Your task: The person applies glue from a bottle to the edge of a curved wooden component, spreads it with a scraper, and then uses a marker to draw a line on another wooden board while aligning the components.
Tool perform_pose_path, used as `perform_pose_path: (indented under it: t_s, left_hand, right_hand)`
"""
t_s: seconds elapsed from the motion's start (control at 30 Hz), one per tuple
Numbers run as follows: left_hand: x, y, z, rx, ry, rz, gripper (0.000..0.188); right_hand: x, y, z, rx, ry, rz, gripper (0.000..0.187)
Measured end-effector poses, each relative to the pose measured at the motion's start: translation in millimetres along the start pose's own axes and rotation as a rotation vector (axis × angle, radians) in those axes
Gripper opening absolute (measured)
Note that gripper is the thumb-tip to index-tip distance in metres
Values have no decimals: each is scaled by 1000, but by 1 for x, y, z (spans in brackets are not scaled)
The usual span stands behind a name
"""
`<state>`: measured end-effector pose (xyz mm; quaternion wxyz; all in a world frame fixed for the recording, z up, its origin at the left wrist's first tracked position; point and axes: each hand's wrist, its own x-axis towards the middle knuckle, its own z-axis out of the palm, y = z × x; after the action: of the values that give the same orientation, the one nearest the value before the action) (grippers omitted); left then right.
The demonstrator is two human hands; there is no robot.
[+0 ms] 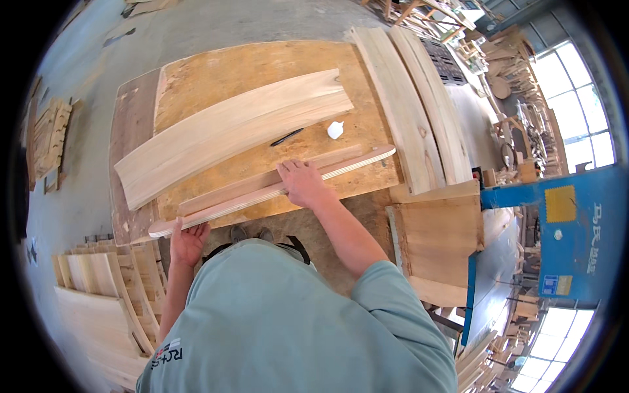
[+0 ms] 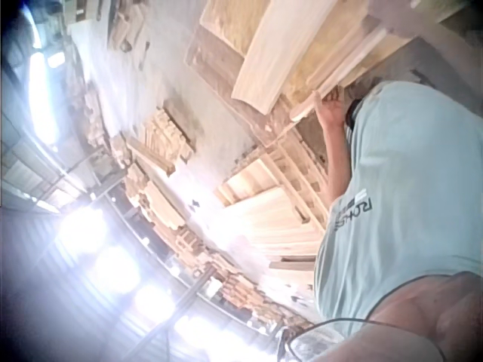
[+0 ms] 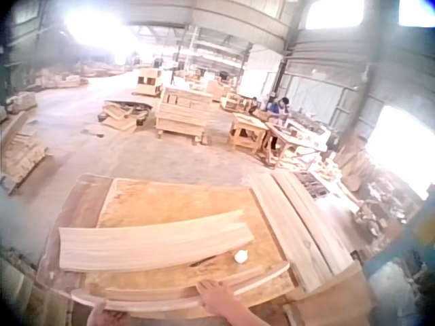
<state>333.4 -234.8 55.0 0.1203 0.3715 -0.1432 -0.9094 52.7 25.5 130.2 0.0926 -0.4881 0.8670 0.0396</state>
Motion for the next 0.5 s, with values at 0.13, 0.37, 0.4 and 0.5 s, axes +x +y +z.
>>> perform_pose_path:
  t_s: [0.13,0.37,0.4,0.5]
  left_hand:
    - [14,-30,21,45,-129,-20,40]
    - [30,-46,-6,70,-61,-4,33]
    - [33,-51,-6,56,-50,20,35]
    - [35,-58,30,-13,51,86,39]
  right_hand:
    - [-4,-1,1,14,-25,28,71]
    - [-16,34,-23,384,6,170,88]
    - [-17,62,-33,476,27,263,89]
    - [-21,160,-35,560,30,605,87]
